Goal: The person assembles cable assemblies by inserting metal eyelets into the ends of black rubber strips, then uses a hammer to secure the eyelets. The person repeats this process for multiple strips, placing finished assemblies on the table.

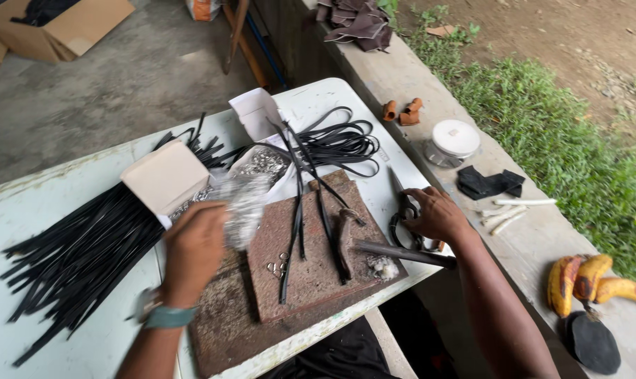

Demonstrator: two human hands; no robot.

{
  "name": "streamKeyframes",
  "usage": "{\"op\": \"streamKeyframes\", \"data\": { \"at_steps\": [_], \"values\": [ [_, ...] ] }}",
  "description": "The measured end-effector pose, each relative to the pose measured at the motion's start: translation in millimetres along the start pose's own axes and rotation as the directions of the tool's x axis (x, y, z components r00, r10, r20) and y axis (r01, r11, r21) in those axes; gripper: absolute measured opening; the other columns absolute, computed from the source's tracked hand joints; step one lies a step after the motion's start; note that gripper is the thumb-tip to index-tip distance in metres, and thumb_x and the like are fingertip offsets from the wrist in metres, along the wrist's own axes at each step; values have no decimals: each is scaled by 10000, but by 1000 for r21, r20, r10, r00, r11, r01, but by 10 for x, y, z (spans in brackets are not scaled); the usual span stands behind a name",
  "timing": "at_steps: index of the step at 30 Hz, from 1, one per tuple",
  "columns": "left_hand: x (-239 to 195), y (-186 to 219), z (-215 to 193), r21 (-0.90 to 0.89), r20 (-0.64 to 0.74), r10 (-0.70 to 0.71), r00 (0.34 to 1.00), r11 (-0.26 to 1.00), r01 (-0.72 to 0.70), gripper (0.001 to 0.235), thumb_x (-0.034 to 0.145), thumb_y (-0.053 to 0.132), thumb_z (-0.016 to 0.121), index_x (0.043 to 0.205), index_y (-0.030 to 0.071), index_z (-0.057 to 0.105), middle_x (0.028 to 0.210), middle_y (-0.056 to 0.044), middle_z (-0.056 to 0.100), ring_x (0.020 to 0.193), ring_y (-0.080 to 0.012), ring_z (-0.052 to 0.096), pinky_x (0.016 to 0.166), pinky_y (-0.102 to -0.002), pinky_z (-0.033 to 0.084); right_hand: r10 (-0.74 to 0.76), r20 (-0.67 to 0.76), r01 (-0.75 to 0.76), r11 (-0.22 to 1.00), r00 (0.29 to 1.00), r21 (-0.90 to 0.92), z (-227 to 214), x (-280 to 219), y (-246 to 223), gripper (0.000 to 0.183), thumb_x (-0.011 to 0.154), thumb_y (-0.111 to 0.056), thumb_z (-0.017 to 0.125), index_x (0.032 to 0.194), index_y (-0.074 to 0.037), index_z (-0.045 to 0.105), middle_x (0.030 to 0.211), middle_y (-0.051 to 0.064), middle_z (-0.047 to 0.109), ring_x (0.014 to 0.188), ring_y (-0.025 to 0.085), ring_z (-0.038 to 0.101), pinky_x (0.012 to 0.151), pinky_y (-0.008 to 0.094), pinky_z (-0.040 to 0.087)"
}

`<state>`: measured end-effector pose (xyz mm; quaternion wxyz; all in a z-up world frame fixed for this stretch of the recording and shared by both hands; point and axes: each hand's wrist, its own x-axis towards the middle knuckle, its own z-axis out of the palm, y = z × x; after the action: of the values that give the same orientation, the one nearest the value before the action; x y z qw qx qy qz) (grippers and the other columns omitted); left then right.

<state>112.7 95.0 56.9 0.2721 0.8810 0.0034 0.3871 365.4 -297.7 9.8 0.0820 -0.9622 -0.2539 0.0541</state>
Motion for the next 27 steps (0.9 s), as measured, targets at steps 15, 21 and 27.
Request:
{"op": "streamKeyframes", "data": {
  "at_steps": [15,21,27],
  "values": [
    [616,1005,3246,-167,390,-179,903,951,261,106,938,99,661,922,16,725,1051,-152,708,913,-381,676,738,-479,549,228,-70,-224,973,971,51,-160,-364,187,701,655,-299,804,1320,-193,612,1223,90,658,1163,344,603,986,445,526],
    [535,943,3318,-92,574,-82,814,982,164,140,936,100,669,950,-31,719,1112,-243,675,998,-396,681,887,-469,574,69,-126,-58,994,990,93,-74,-312,226,621,688,-304,786,1284,-176,665,1160,87,696,1115,324,622,989,414,525],
    [671,1179,2679,-174,541,-113,834,955,242,327,898,175,721,1169,-5,686,1209,-199,644,1070,-381,639,896,-468,522,-31,-147,63,974,989,219,99,-223,313,592,719,-396,813,1244,-146,701,1184,141,701,1052,323,689,933,415,553]
  ]
}}
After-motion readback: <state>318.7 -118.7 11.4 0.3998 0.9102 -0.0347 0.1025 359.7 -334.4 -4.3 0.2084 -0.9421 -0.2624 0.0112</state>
